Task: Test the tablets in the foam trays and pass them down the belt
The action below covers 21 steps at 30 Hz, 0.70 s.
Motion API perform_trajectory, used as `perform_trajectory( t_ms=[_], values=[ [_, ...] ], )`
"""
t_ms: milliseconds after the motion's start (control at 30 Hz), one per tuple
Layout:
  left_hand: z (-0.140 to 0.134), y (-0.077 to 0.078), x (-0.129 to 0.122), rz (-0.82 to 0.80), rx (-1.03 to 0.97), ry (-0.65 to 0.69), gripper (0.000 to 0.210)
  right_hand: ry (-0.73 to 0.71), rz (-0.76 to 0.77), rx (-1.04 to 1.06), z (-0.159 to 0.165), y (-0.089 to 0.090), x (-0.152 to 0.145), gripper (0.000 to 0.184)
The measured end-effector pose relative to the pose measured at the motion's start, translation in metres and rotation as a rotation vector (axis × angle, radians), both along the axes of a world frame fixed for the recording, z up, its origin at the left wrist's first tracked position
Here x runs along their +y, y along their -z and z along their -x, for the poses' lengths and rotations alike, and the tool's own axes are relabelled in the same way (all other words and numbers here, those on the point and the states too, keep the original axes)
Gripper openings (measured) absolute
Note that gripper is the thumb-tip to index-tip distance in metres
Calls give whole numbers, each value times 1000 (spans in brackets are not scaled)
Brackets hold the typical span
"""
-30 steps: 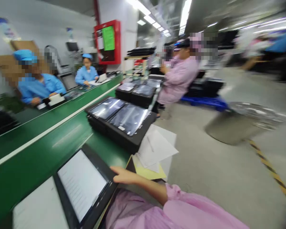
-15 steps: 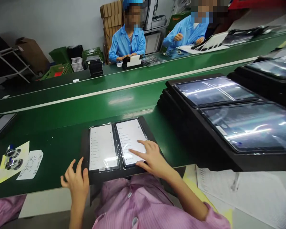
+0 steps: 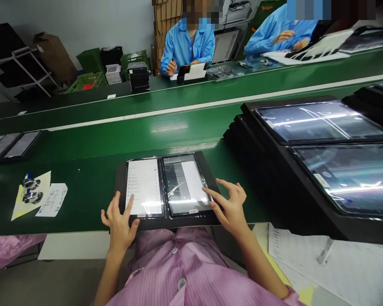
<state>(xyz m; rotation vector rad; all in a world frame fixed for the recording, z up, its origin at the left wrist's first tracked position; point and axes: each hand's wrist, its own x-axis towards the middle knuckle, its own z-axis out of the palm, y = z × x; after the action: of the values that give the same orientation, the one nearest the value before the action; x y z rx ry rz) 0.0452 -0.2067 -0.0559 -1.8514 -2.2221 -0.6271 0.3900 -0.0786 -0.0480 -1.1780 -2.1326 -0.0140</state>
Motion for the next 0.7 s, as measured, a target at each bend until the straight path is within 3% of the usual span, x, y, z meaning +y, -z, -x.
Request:
perform_trajectory(
  t_ms=[100,233,433,567,700],
  values=[
    [16,5,8,-101,-166,-36,83,-8,11,-32,11,-2,-4,41],
    [28,15,15,-89,-336,56,84,-56,123,-182,31,-1,-7,42],
    [21,12,15,-4,-232,-25,94,-3,186,-293,46,5,-8,49],
    [18,7,17,107,-111,-36,86,28,183,-298,43,5,-8,42],
    [18,10,16,44,-159,-34,90,72,130,-189,33,7,-8,50]
  ],
)
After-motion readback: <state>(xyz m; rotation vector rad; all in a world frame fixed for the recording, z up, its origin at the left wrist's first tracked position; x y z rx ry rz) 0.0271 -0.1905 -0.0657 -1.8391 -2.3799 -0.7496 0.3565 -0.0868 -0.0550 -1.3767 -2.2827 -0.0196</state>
